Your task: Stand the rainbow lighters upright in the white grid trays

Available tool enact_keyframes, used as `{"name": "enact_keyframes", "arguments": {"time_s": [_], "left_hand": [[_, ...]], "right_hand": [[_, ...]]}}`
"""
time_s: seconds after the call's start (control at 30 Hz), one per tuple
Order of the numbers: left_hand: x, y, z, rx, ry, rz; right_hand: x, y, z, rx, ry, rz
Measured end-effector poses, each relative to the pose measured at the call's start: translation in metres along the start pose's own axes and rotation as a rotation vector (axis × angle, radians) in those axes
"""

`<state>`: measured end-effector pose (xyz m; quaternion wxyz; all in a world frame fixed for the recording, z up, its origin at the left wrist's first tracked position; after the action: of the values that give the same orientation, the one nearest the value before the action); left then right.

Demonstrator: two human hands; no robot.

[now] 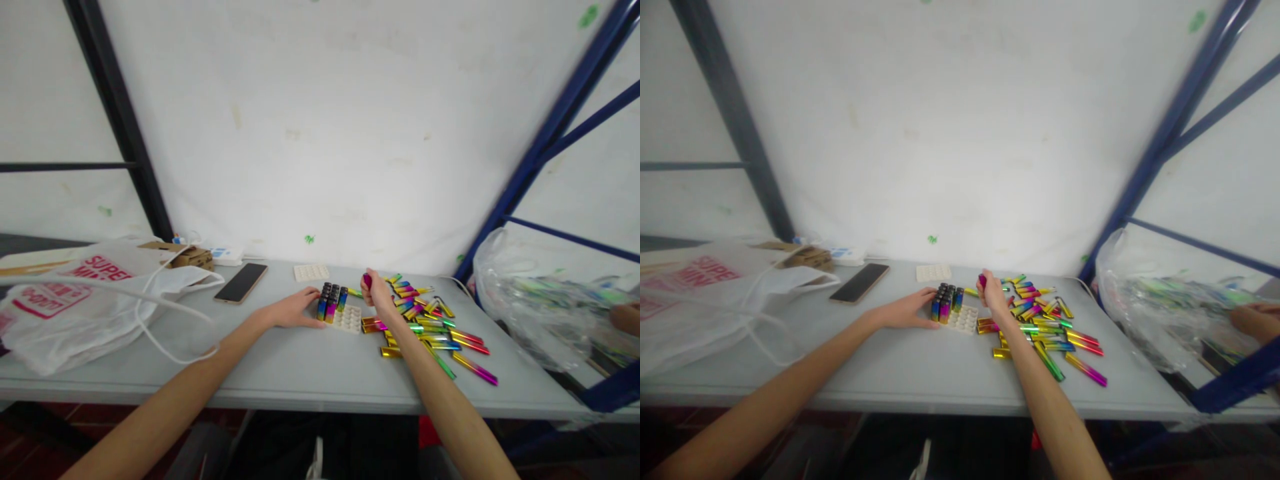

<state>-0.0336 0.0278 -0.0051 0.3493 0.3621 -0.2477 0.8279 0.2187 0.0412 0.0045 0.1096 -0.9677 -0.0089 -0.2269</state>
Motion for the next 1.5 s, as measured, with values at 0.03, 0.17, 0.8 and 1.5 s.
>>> {"name": "enact_keyframes", "arguments": {"time_s": [0.03, 0.17, 0.8, 1.5], "left_hand": [[0.0, 0.0, 0.0, 0.003, -0.006, -0.006], [-0.001, 0.0, 0.0, -0.011, -0.012, -0.014], [-0.002, -0.003, -0.001, -0.032, -0.006, -0.012], [-0.001, -0.001, 0.0, -0.047, -0.022, 0.002]], "right_hand": [[0.001, -0.001, -0.001, 0.0, -0.021, 0.003], [0.003, -0.001, -0.011, 0.062, -0.18, 0.039], [0.001, 0.025, -0.034, 0.378, 0.178, -0.048], [-0.006, 0.036, -0.049, 0.387, 0.211, -0.209]]}}
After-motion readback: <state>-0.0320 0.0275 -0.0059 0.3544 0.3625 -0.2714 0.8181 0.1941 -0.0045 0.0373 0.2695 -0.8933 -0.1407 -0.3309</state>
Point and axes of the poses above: each hand's wrist, its own y-axis away from the middle knuckle, its own x-axis out of the back of the hand, z = x × y, the point moved 5 cm from there along -y, towards the middle knuckle, and after that the axes turned 5 degrees about y, right-handed, at the moved point
